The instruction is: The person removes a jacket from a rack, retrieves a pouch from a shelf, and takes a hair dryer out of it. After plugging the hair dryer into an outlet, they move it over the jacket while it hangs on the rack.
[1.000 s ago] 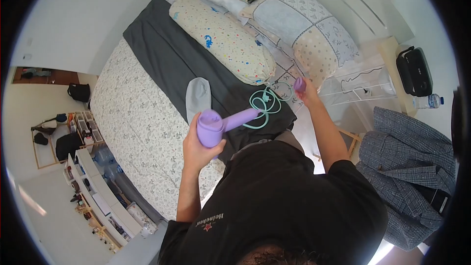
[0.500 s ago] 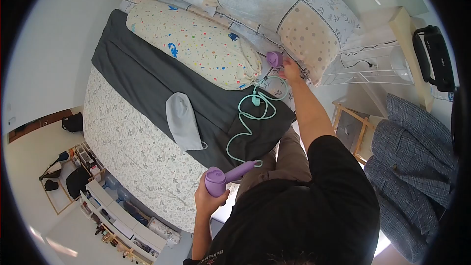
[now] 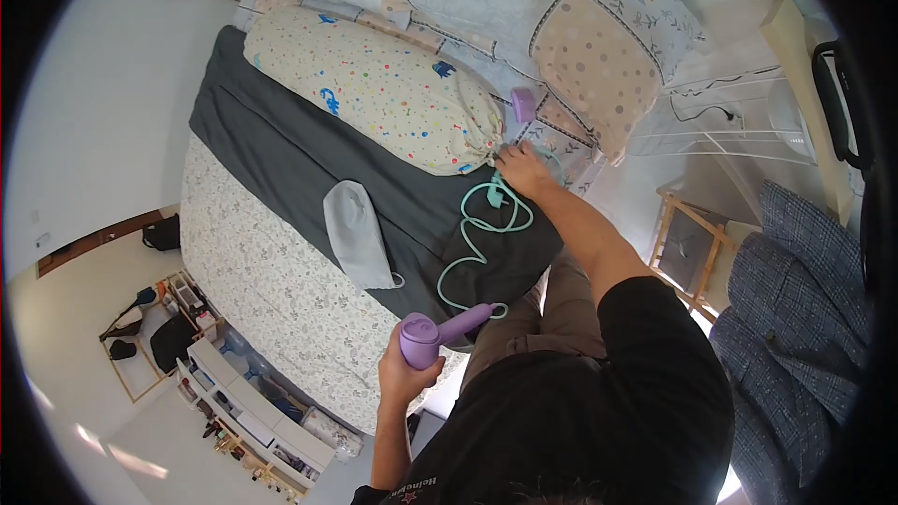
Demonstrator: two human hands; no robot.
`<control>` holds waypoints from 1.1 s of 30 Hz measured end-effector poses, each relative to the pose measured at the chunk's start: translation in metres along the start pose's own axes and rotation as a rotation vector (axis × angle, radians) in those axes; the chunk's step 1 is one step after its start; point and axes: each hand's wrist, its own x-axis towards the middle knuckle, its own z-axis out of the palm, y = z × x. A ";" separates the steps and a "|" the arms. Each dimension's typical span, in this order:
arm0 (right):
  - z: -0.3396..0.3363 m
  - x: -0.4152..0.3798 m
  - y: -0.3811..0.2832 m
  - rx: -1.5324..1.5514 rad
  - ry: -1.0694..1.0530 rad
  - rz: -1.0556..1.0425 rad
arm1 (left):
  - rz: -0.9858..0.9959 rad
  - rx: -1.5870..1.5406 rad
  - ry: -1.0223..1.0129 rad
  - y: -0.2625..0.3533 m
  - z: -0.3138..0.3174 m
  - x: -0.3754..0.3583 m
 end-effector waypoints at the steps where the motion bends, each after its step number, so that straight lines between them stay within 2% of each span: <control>1: 0.002 0.004 0.002 0.054 -0.055 0.106 | 0.037 0.056 0.011 0.002 0.003 0.001; 2: 0.002 0.005 0.005 0.057 -0.038 0.104 | 0.043 0.065 0.024 0.005 0.005 0.001; 4: -0.006 -0.005 0.008 0.350 -0.299 0.305 | 0.054 0.088 -0.027 0.020 0.006 0.001; 5: -0.011 -0.019 0.008 0.347 -0.290 0.314 | 0.048 0.076 -0.037 0.028 0.006 0.000; 7: -0.037 -0.057 0.003 0.554 -0.001 0.378 | 0.081 0.068 -0.036 0.041 0.006 0.001; 8: -0.053 -0.076 0.004 0.542 0.001 0.399 | 0.097 0.061 -0.041 0.047 0.006 -0.001; 10: -0.104 -0.123 0.003 0.832 0.020 0.703 | 0.142 0.053 -0.030 0.058 0.006 -0.001; 12: -0.133 -0.176 0.011 0.797 0.044 0.838 | 0.190 0.012 -0.065 0.072 0.006 0.005; 16: -0.154 -0.283 0.028 0.728 0.319 1.017 | 0.365 0.076 -0.089 0.109 0.010 0.022; 18: -0.167 -0.333 0.043 0.795 0.336 1.164 | 0.457 0.063 -0.100 0.126 0.015 0.031; 19: -0.170 -0.352 0.051 0.781 0.342 1.175 | 0.530 0.051 -0.097 0.137 0.018 0.034; 21: -0.180 -0.381 0.071 0.964 0.614 1.411 | 0.581 0.043 -0.106 0.157 0.027 0.041; 22: -0.186 -0.393 0.080 0.948 0.613 1.418 | 0.617 0.049 -0.109 0.165 0.032 0.043; 24: -0.193 -0.412 0.103 0.962 0.854 1.453 | 0.649 0.047 -0.082 0.182 0.045 0.042; 25: -0.192 -0.417 0.115 0.913 0.888 1.452 | 0.646 0.016 -0.099 0.194 0.050 0.040; 26: -0.191 -0.422 0.132 0.908 0.874 1.447 | 0.637 -0.013 -0.115 0.202 0.056 0.038; 28: -0.169 -0.437 0.180 1.001 0.647 1.597 | 0.616 -0.043 -0.108 0.209 0.074 0.035; 31: -0.139 -0.437 0.243 0.946 0.525 1.547 | 0.519 -0.067 -0.129 0.217 0.108 0.031; 33: -0.088 -0.446 0.300 0.599 0.392 1.416 | 0.414 -0.062 -0.147 0.225 0.132 0.019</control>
